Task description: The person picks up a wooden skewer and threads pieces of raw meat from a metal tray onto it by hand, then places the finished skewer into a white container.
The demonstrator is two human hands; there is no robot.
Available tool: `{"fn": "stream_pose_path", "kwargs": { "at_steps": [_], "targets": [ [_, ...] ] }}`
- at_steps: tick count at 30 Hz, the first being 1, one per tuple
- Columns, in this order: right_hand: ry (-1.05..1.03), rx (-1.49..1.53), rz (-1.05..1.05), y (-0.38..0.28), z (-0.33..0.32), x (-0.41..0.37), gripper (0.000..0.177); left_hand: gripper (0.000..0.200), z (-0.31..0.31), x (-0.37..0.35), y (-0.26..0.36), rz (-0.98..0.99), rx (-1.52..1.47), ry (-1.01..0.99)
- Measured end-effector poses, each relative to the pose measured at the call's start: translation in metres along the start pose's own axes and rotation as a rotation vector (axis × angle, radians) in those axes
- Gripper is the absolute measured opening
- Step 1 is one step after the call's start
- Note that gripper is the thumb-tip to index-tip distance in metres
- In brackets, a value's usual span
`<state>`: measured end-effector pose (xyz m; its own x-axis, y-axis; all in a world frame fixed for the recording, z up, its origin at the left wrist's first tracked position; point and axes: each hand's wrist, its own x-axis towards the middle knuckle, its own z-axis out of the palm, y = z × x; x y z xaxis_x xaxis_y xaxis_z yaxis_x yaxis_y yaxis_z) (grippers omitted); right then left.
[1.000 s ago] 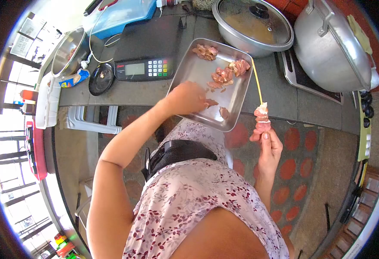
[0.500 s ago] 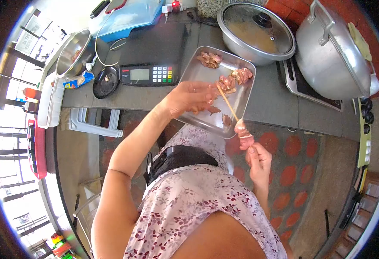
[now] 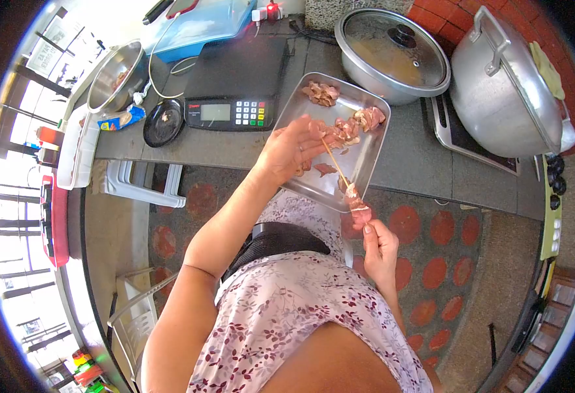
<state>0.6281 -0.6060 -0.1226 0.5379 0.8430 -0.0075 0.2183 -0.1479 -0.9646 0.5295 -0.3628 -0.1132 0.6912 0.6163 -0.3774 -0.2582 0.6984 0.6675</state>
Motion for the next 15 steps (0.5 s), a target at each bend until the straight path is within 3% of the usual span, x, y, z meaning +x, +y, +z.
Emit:
{"fn": "stream_pose_path", "kwargs": {
  "at_steps": [8, 15],
  "targets": [
    [-0.008, 0.047, -0.002, -0.003, 0.003, -0.001, 0.023, 0.019, 0.002, 0.000, -0.007, 0.100, 0.015, 0.006],
    [0.001, 0.066, -0.005, 0.003, 0.007, 0.001, 0.025, 0.020, 0.006, -0.004, -0.012, 0.053, -0.118, -0.009]
  ]
}}
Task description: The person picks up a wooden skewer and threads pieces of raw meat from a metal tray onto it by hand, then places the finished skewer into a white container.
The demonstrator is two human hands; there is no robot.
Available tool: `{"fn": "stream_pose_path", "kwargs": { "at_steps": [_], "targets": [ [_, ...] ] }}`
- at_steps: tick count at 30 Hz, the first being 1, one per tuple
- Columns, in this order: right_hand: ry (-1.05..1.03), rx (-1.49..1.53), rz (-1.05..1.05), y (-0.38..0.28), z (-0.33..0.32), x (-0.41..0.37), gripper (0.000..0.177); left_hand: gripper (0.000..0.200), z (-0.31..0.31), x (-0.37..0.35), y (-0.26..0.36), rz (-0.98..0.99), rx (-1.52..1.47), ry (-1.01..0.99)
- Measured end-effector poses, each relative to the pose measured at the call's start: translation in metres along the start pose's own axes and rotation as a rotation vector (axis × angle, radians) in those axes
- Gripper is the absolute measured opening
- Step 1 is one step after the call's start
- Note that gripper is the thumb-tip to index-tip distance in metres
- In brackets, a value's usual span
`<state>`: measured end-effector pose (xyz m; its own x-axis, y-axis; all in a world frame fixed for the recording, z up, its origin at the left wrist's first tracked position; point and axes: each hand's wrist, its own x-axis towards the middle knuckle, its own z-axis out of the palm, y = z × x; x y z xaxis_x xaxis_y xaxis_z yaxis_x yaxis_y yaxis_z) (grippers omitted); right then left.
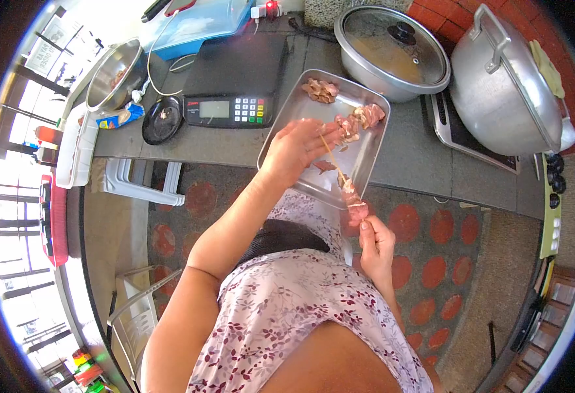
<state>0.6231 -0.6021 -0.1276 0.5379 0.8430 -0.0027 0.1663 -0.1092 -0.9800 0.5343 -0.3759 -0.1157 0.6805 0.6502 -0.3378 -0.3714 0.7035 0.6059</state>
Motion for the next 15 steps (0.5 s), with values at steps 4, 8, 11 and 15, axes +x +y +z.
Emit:
{"fn": "stream_pose_path", "kwargs": {
  "at_steps": [4, 8, 11, 15],
  "targets": [
    [0.013, 0.002, -0.004, -0.0018, 0.0000, 0.0000, 0.026, 0.026, 0.0007, 0.0001, 0.0002, -0.032, -0.059, -0.016],
    [-0.045, -0.052, 0.069, -0.0072, -0.0062, -0.0020, 0.019, 0.034, -0.0014, 0.0005, -0.0064, 0.052, 0.045, -0.022],
    [-0.041, -0.022, 0.072, -0.0013, -0.0045, -0.0025, 0.019, 0.033, 0.0030, -0.0014, -0.0071, 0.075, 0.039, -0.025],
    [-0.037, -0.040, 0.040, -0.0005, -0.0049, -0.0021, 0.019, 0.031, 0.0069, -0.0017, -0.0033, 0.029, -0.032, -0.016]
  ]
}}
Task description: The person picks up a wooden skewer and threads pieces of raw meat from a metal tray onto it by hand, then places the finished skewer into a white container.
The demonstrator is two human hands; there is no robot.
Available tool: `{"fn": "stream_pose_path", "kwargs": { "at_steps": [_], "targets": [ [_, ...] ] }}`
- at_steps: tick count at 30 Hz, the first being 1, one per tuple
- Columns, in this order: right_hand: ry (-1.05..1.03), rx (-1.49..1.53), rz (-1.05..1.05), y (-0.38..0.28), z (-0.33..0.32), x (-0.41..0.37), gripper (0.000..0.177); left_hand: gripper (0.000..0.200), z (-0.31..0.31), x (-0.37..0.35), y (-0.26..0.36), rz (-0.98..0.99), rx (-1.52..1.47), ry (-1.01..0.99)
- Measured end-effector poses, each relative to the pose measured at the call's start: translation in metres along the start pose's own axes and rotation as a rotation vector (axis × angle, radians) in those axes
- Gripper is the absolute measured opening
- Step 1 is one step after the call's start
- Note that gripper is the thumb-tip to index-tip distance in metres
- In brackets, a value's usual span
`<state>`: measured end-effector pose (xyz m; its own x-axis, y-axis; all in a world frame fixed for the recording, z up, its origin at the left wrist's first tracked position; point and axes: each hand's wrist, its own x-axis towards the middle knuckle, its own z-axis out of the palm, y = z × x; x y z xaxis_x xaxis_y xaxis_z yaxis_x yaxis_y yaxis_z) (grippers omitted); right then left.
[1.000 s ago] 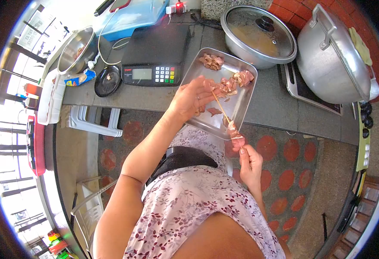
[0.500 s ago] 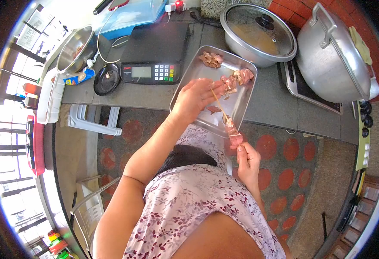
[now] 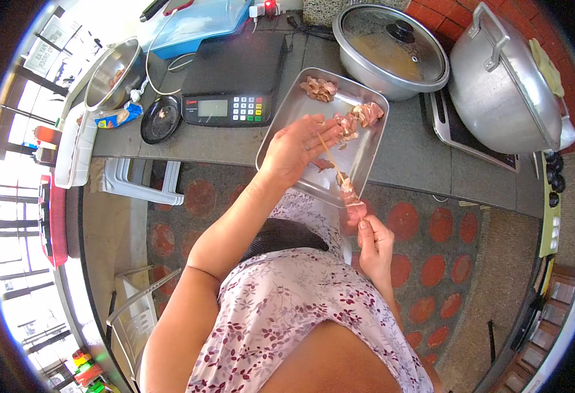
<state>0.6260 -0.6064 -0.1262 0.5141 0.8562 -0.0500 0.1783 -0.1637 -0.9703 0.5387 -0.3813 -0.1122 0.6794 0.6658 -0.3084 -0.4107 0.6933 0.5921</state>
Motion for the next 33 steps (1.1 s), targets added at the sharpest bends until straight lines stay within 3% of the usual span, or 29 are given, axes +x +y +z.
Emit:
{"fn": "stream_pose_path", "kwargs": {
  "at_steps": [11, 18, 23, 27, 29, 33],
  "targets": [
    [0.001, 0.081, 0.022, 0.001, 0.006, 0.001, 0.022, 0.028, 0.001, 0.000, -0.011, 0.171, 0.137, 0.024],
    [-0.042, 0.101, 0.026, 0.005, 0.005, 0.002, 0.023, 0.027, -0.001, -0.002, -0.005, 0.129, 0.202, 0.022],
    [-0.029, 0.075, 0.014, -0.006, 0.004, 0.001, 0.021, 0.030, -0.001, -0.006, 0.005, 0.213, 0.418, 0.003],
    [-0.025, 0.108, 0.036, -0.007, 0.004, 0.000, 0.021, 0.034, 0.003, -0.009, 0.011, 0.170, 0.357, 0.022],
    [0.018, 0.120, -0.005, -0.004, 0.005, 0.000, 0.025, 0.037, 0.003, -0.011, 0.020, -0.008, 0.064, -0.069],
    [0.030, 0.172, 0.047, -0.002, 0.004, 0.000, 0.025, 0.034, -0.014, -0.005, 0.018, 0.042, 0.298, -0.067]
  ]
}}
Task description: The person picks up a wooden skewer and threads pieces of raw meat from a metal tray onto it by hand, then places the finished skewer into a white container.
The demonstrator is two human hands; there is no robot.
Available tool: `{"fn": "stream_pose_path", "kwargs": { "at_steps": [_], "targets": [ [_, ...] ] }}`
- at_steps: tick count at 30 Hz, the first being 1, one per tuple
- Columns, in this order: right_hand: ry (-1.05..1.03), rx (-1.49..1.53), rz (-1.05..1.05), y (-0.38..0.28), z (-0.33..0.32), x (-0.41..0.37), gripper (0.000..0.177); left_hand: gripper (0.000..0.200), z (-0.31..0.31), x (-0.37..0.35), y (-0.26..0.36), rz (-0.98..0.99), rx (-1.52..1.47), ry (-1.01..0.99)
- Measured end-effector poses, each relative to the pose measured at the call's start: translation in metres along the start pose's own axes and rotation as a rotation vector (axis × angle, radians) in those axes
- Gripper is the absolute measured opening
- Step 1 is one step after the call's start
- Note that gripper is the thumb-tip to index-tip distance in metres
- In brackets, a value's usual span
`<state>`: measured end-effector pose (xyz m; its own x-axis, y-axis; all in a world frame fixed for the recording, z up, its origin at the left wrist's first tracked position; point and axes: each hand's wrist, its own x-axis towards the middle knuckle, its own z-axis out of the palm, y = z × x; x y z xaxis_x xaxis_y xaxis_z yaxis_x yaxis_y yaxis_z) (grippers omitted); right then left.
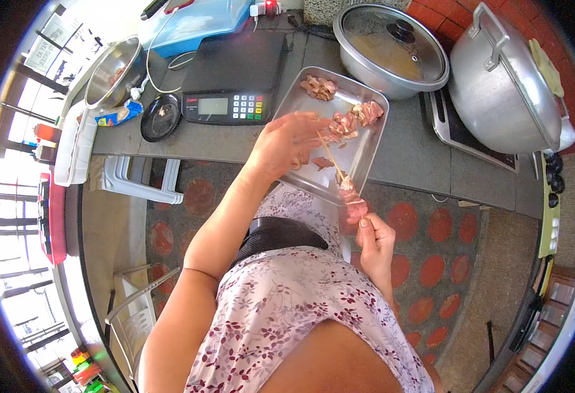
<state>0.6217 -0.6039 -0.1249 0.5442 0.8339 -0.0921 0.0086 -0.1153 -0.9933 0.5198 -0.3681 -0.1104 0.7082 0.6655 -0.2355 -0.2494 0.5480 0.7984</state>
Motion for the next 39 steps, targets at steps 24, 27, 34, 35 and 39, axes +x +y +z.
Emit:
{"fn": "stream_pose_path", "kwargs": {
  "at_steps": [24, 27, 34, 35, 39],
  "targets": [
    [-0.052, 0.001, -0.003, 0.002, 0.005, 0.001, 0.022, 0.028, 0.011, -0.003, -0.011, 0.134, 0.130, 0.105],
    [-0.042, -0.009, -0.025, 0.005, 0.006, 0.001, 0.021, 0.028, 0.016, -0.005, -0.010, 0.070, -0.032, 0.117],
    [-0.039, 0.006, -0.029, 0.007, 0.007, 0.001, 0.021, 0.025, 0.016, -0.010, -0.007, 0.061, 0.014, 0.073],
    [-0.039, 0.000, -0.031, 0.007, 0.007, 0.001, 0.021, 0.025, 0.015, -0.011, -0.007, 0.050, 0.015, 0.061],
    [-0.048, -0.008, -0.037, 0.006, 0.006, 0.000, 0.021, 0.026, 0.017, -0.013, -0.005, 0.052, 0.016, 0.051]
  ]
}}
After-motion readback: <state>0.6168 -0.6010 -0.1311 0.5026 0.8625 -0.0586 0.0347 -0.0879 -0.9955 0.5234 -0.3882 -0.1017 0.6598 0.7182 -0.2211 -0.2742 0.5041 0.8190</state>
